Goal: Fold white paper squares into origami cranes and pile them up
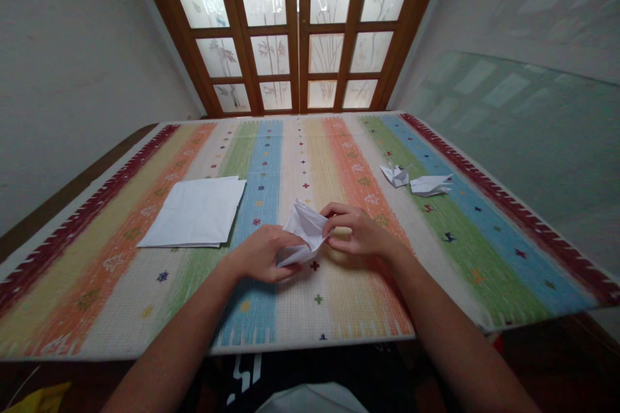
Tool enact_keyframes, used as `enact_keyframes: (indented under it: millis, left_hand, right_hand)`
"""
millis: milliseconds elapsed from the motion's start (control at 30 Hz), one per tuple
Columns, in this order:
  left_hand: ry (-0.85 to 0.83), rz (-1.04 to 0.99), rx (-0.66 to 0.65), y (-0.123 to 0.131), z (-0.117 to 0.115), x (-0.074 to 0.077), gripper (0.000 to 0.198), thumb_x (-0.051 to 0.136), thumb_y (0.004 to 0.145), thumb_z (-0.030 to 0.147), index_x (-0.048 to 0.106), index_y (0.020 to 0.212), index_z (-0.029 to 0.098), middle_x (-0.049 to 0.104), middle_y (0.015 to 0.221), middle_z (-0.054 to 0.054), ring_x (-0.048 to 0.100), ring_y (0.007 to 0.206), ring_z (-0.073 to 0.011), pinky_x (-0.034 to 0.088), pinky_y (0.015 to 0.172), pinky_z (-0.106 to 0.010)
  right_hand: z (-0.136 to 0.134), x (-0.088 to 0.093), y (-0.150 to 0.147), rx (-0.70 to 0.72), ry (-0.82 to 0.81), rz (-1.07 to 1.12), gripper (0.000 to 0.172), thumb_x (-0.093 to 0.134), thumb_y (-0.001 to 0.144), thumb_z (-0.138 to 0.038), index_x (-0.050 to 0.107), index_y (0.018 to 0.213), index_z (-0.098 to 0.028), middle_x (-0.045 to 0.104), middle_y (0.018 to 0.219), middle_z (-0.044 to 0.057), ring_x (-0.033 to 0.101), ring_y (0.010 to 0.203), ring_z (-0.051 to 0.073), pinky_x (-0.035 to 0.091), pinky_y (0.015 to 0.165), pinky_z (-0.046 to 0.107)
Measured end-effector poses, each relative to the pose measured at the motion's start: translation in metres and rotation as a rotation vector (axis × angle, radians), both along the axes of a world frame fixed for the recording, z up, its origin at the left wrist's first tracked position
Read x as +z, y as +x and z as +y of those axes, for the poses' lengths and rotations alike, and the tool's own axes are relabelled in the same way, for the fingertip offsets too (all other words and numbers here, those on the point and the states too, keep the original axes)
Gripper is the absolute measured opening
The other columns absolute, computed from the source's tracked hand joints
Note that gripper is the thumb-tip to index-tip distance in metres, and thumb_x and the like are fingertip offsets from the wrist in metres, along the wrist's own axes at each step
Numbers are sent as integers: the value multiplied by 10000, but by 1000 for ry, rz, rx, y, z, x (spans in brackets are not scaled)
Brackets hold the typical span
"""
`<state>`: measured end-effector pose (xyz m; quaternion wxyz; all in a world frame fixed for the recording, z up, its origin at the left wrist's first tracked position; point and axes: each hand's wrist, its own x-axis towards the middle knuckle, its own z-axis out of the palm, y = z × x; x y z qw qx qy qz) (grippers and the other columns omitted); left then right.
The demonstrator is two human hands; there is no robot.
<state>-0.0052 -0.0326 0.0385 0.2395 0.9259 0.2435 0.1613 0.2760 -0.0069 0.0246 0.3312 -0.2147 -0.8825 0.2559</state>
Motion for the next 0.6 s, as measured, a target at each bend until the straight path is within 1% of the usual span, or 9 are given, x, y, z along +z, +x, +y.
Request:
enact_keyframes:
  millis: [67, 133, 200, 267, 367, 467, 533, 600]
  left_hand:
    - [13, -47, 37, -2, 4, -3, 201, 640, 885, 258, 765, 1039, 220, 806, 939, -41, 740, 855, -213, 520, 821, -313]
    - [26, -71, 83, -3, 7, -6, 179, 618, 906, 251, 764, 1000, 211, 784, 900, -42, 719, 849, -213, 518, 815, -318]
    - [33, -88, 143, -3, 10, -8, 158, 618, 931, 273, 755, 965, 202, 757, 880, -47, 698, 859, -216, 511, 791, -313]
    - [30, -132, 220, -2, 10, -10, 159, 633, 946, 307, 742, 971, 193, 739, 891, -49, 675, 841, -205, 501, 761, -301]
    - [8, -218, 353, 2, 9, -14, 206, 673, 943, 366, 721, 1013, 179, 721, 873, -32, 628, 752, -172, 482, 717, -285]
    - [-53, -256, 469, 6, 7, -15, 264, 696, 934, 435, 704, 952, 172, 673, 780, 1, 589, 695, -157, 452, 676, -271]
    - [-107, -280, 520, 8, 7, -13, 299, 703, 919, 468, 698, 922, 168, 663, 776, 3, 580, 696, -158, 437, 661, -266]
    - [-162, -322, 557, 10, 6, -10, 320, 717, 897, 481, 703, 943, 164, 674, 810, -7, 586, 725, -166, 442, 666, -267]
  right_hand:
    - [1, 1, 1, -9, 5, 20, 85, 716, 880, -134, 749, 917, -203, 702, 1069, 88, 705, 963, 202, 574, 856, 319]
    - [2, 1, 1, -16, 4, 45, 37, 758, 901, -197, 756, 938, -202, 710, 1067, 91, 706, 962, 204, 573, 853, 318]
    - [5, -1, 0, -21, -11, 61, 128, 823, 898, -307, 764, 943, -203, 724, 1074, 94, 710, 962, 210, 573, 848, 319]
    - [8, -4, -2, -33, -37, 69, 209, 848, 890, -398, 770, 914, -205, 742, 1076, 94, 717, 960, 215, 573, 845, 320]
    - [10, -9, -5, -90, -83, 90, 261, 809, 923, -447, 763, 836, -205, 764, 1045, 90, 723, 936, 212, 566, 843, 325]
    - [10, -13, -9, -180, -156, 141, 330, 791, 926, -490, 744, 781, -197, 769, 999, 87, 716, 888, 204, 556, 803, 318]
    - [9, -14, -12, -216, -231, 183, 358, 790, 914, -521, 742, 778, -194, 766, 972, 83, 704, 854, 197, 546, 749, 302]
    - [8, -16, -13, -234, -325, 221, 373, 796, 893, -550, 748, 797, -192, 758, 948, 80, 694, 844, 200, 541, 717, 294]
